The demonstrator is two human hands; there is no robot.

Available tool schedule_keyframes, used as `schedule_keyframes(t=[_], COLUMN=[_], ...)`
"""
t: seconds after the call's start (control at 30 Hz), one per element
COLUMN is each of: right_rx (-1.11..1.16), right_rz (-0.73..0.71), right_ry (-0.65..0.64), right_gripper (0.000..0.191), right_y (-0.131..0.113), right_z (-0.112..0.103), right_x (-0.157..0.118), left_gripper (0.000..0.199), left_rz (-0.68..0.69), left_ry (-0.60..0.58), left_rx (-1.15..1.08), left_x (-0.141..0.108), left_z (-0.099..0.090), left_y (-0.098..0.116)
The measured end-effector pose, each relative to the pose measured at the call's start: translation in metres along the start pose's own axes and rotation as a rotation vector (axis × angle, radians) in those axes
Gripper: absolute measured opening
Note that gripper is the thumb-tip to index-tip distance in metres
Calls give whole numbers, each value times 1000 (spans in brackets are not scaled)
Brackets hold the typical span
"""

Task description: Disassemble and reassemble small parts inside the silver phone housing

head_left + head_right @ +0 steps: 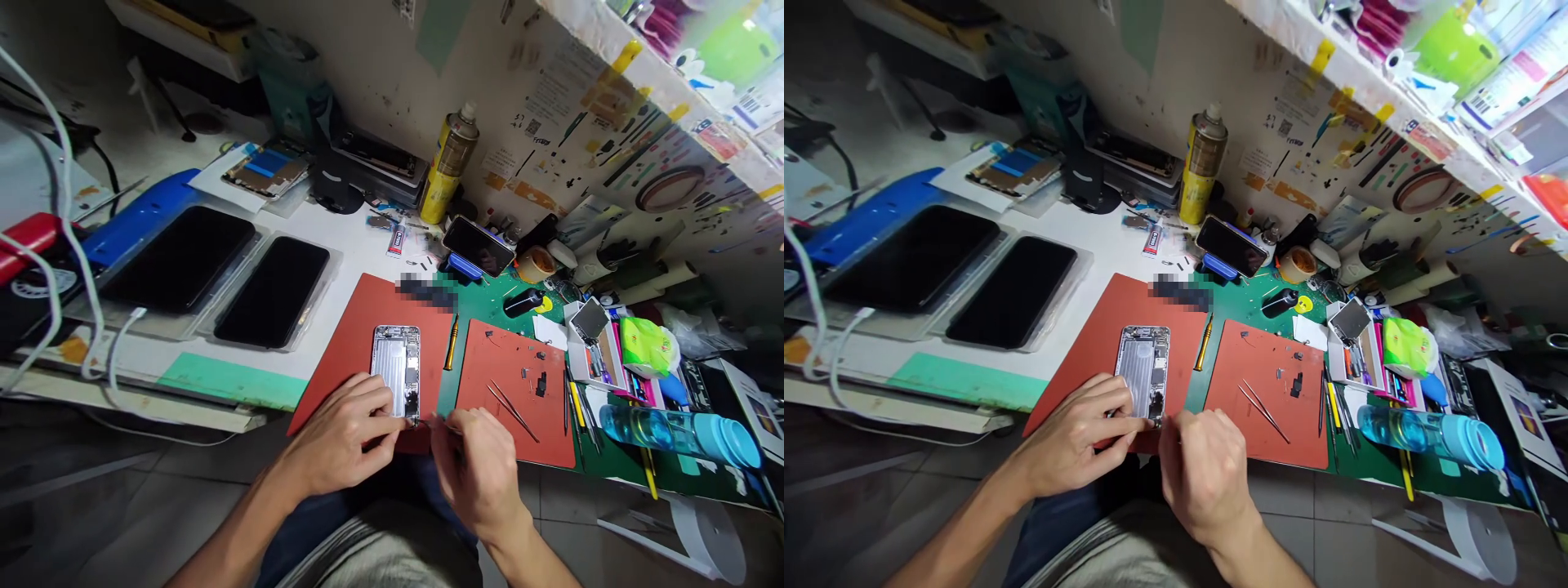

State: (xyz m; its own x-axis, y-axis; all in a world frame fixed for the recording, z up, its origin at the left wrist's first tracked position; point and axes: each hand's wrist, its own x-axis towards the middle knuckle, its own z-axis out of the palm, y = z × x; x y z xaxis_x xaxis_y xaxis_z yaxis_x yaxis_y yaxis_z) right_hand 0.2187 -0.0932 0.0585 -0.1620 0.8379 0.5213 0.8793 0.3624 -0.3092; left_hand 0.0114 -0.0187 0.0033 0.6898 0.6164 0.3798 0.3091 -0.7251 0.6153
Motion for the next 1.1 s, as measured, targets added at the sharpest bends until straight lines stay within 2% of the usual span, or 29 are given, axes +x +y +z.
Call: schedule_keyframes(t=[0.17, 0.27, 0.47, 0.63, 0.77, 1.1], right_rx=[34, 72, 13, -21, -88, -263], right_rz=[264, 421, 495, 499, 516, 570], right_ry=[232, 276, 160, 85, 11, -159], right_gripper=[15, 17, 12, 15, 18, 12], right_y=[14, 25, 32, 31, 29, 25], right_z=[-20, -24, -6, 25, 43, 57], right_x=[-19, -31, -39, -25, -12, -3], left_gripper=[29, 30, 21, 17, 26, 25], left_rz=[-25, -88, -212, -285, -317, -331], left_ry=[94, 159, 260, 272, 262, 235], left_rx=[-159, -216, -171, -105, -78, -71], left_x=[-1, -4, -5, -2, 0, 0], left_z=[-6, -6, 0, 2, 2, 0], left_y=[-4, -9, -12, -8, -6, -8])
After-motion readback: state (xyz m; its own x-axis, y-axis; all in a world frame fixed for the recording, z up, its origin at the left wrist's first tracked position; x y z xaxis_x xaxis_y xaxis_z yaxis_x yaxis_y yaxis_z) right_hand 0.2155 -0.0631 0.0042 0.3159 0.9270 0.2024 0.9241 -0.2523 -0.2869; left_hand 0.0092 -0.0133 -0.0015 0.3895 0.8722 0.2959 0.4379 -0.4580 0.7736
